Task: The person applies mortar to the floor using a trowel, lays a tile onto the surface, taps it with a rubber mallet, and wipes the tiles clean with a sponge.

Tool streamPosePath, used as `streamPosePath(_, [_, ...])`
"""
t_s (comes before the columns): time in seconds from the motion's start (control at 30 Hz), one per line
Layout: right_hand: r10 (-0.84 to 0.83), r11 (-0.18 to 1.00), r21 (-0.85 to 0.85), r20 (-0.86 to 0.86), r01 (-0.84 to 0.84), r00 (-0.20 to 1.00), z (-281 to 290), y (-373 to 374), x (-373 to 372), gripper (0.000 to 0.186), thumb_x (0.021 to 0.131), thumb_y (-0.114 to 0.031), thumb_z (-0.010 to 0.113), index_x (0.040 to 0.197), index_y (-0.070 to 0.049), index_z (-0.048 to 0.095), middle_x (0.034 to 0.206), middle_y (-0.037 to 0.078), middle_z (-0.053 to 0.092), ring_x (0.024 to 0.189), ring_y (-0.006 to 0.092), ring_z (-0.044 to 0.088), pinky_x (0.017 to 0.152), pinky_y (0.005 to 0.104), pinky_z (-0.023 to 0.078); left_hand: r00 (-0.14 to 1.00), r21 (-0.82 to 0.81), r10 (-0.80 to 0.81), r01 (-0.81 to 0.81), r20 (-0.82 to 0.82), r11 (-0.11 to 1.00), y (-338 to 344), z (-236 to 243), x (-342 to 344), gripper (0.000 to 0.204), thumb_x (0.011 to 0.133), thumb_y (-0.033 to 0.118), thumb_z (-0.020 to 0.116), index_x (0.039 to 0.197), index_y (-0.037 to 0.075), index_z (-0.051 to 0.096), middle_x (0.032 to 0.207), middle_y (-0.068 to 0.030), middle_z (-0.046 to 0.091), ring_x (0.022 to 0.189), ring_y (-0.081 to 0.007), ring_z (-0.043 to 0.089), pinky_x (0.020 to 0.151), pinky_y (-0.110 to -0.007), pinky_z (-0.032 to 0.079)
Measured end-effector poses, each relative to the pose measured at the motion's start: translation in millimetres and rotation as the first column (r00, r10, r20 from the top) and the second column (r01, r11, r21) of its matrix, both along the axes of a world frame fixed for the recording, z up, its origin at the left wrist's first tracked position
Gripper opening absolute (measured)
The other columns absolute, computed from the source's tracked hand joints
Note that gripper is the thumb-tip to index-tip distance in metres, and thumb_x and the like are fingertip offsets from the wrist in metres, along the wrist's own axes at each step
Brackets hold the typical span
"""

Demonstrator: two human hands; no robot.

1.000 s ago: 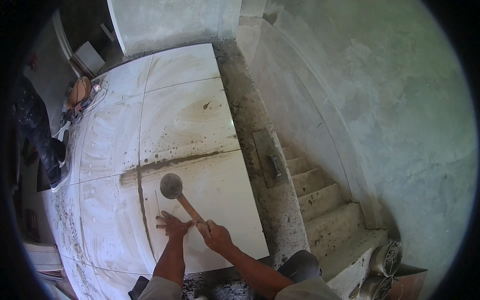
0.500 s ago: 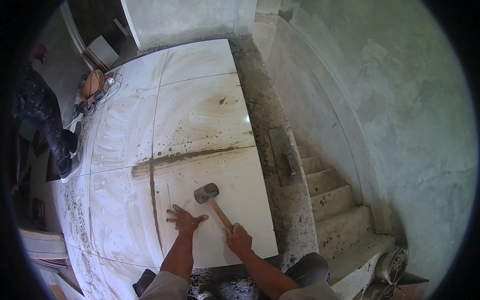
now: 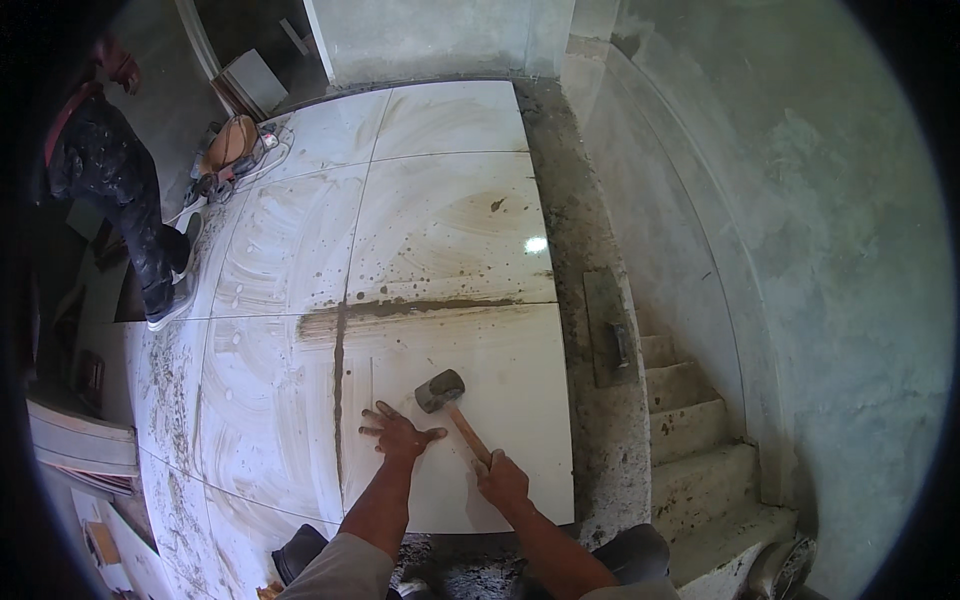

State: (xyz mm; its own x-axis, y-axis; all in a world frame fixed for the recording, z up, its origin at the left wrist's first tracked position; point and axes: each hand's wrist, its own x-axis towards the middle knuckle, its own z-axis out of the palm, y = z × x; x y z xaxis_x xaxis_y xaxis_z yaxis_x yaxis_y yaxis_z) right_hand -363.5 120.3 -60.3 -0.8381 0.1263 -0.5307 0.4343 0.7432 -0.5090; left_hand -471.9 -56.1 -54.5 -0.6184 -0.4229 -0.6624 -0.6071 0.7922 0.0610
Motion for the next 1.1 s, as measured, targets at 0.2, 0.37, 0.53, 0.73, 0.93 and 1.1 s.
streamPosePath(0.2, [0.166, 0.978, 0.137, -0.066, -0.156, 0.984, 31, 6, -1, 0.041, 0.091, -0.040, 0.059, 0.105, -0.001, 0.056, 0.097, 0.025, 0.063, 0.098, 0.0351, 0.063, 0.079, 0.0456, 0.051, 0.999, 0.009, 0.023, -0.023, -0.025, 1.000, 1, 0, 0, 0.152, 0.051, 0.059, 0.089, 0.149, -0.004, -0.009, 0.154, -0.0330, -0.008, 0.138, -0.0599, 0.003, 0.098, -0.063, 0.043])
streamPosePath(0.37, [0.109, 0.990, -0.080, -0.063, -0.114, 0.992, 95, 88, -22, 0.042, 0.089, -0.040, 0.062, 0.112, -0.004, 0.061, 0.101, 0.019, 0.065, 0.096, 0.0349, 0.063, 0.084, 0.0446, 0.049, 1.000, -0.024, 0.001, -0.001, -0.003, 1.000, 3, 1, 0, 0.149, 0.052, 0.058, 0.089, 0.150, -0.002, -0.006, 0.154, -0.0324, -0.006, 0.137, -0.0602, 0.007, 0.096, -0.062, 0.045])
streamPosePath(0.53, [0.130, 0.966, 0.227, -0.012, -0.124, 0.991, 98, 225, 15, 0.038, 0.087, -0.039, 0.063, 0.102, -0.005, 0.065, 0.098, 0.019, 0.066, 0.095, 0.0381, 0.062, 0.082, 0.0466, 0.049, 1.000, -0.061, -0.020, 0.019, -0.012, 0.998, 4, -6, -2, 0.148, 0.052, 0.058, 0.089, 0.150, -0.001, -0.004, 0.153, -0.0339, -0.003, 0.137, -0.0604, 0.010, 0.096, -0.063, 0.045])
streamPosePath(0.73, [-0.015, 0.987, -0.151, 0.212, 0.048, 0.977, -14, 222, 214, 0.035, 0.088, -0.037, 0.059, 0.096, -0.003, 0.063, 0.088, 0.019, 0.068, 0.082, 0.0338, 0.067, 0.073, 0.0450, 0.052, 0.998, -0.093, -0.059, 0.058, -0.010, 0.994, 3, -18, -1, 0.148, 0.053, 0.059, 0.088, 0.150, -0.002, -0.007, 0.153, -0.0344, -0.004, 0.137, -0.0601, 0.009, 0.100, -0.064, 0.041])
streamPosePath(0.93, [-0.322, 0.945, 0.080, 0.391, 0.317, 0.863, -16, 204, 286, 0.034, 0.088, -0.036, 0.059, 0.096, -0.003, 0.063, 0.088, 0.019, 0.068, 0.082, 0.0335, 0.067, 0.073, 0.0450, 0.052, 0.996, -0.074, -0.091, 0.092, 0.015, 0.993, 2, -11, -3, 0.149, 0.054, 0.062, 0.086, 0.148, -0.006, -0.007, 0.151, -0.0381, -0.003, 0.136, -0.0618, 0.009, 0.104, -0.064, 0.034])
streamPosePath(1.1, [-0.390, 0.920, 0.102, 0.353, 0.379, 0.850, 3, 204, 271, 0.034, 0.088, -0.036, 0.059, 0.096, -0.003, 0.063, 0.088, 0.019, 0.068, 0.082, 0.0333, 0.067, 0.073, 0.0450, 0.052, 0.998, -0.063, -0.058, 0.059, 0.014, 0.996, 3, -9, -3, 0.148, 0.054, 0.058, 0.088, 0.150, 0.000, -0.008, 0.153, -0.0349, -0.007, 0.138, -0.0605, 0.006, 0.101, -0.065, 0.039])
